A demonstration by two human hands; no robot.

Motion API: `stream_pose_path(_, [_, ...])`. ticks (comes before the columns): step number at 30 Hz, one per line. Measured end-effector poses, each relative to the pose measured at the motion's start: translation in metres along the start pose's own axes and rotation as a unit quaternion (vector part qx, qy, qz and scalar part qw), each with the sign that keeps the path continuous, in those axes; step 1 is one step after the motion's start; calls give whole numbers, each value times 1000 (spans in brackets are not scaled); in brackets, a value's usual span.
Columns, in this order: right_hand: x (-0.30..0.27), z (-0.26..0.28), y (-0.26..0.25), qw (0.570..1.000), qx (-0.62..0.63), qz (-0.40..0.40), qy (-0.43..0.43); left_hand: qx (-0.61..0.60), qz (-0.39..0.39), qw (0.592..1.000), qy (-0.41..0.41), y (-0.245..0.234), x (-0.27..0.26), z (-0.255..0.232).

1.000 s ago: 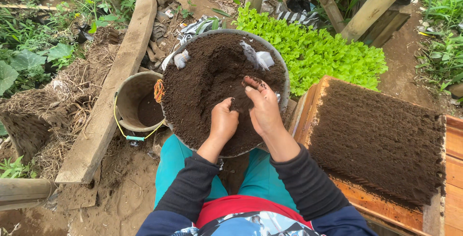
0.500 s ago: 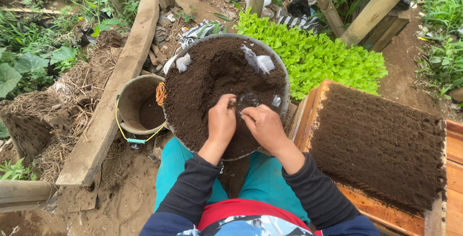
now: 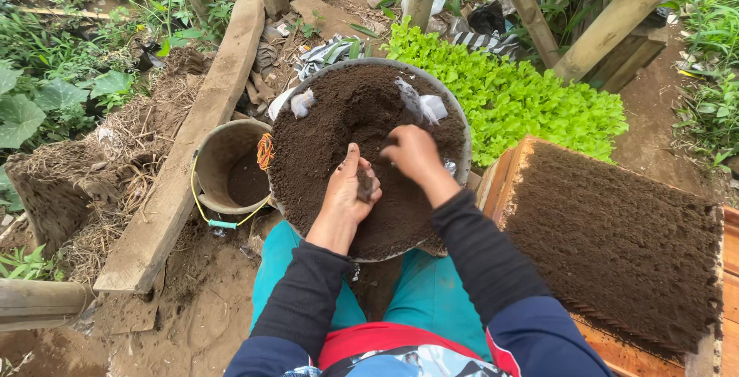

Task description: The person scoops soil from a bucket and wraps it into small plastic bags. They then place the wrapped soil bundles onto a wooden tray filled with soil.

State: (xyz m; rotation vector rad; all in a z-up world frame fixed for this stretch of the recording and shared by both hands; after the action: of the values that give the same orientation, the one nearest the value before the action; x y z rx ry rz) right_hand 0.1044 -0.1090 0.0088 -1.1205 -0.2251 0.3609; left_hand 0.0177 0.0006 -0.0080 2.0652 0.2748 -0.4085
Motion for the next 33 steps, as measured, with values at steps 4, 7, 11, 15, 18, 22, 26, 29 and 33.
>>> stream_pose_path(4, [-11,17,32,979,-16,203,2,79,-44,994,57,-5,5,3])
stream_pose_path(7, [-8,1,50,978,-12,207,-14,142,-124,978,87,-18,23,0])
stream_pose_path(11, [-4,-26,49,966,240,72,66,68,-107,992,-8,-39,36,12])
stream_pose_path(15, [-13,-14,22,702,694,-85,135,9,-104,989,-101,-32,29,17])
stream_pose_path(18, [-26,19,-5,674,715,-117,142,-23,-112,985,-127,-33,38,25])
stream_pose_path(22, [-42,53,-22,697,691,-157,114,-53,-97,983,-144,-33,42,29])
stream_pose_path(26, [-48,53,-21,742,646,-170,61,-79,-90,982,-146,-25,42,28])
stream_pose_path(29, [-59,50,-22,779,605,-164,31,-93,-114,980,-135,-16,34,23])
stream_pose_path(33, [-72,33,-17,847,505,-162,36,-90,-146,980,-102,-20,30,19])
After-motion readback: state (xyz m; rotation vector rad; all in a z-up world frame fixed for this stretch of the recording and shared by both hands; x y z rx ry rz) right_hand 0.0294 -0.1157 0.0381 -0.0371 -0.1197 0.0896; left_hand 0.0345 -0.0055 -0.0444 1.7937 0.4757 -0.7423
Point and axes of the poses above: each hand's wrist, its own x-axis towards the middle knuckle, its own y-axis out of the palm, z = x × y, the point moved 2 cm from there along x, towards the middle knuckle, and after that the axes turned 4 degrees about z, right-handed, at the moved point
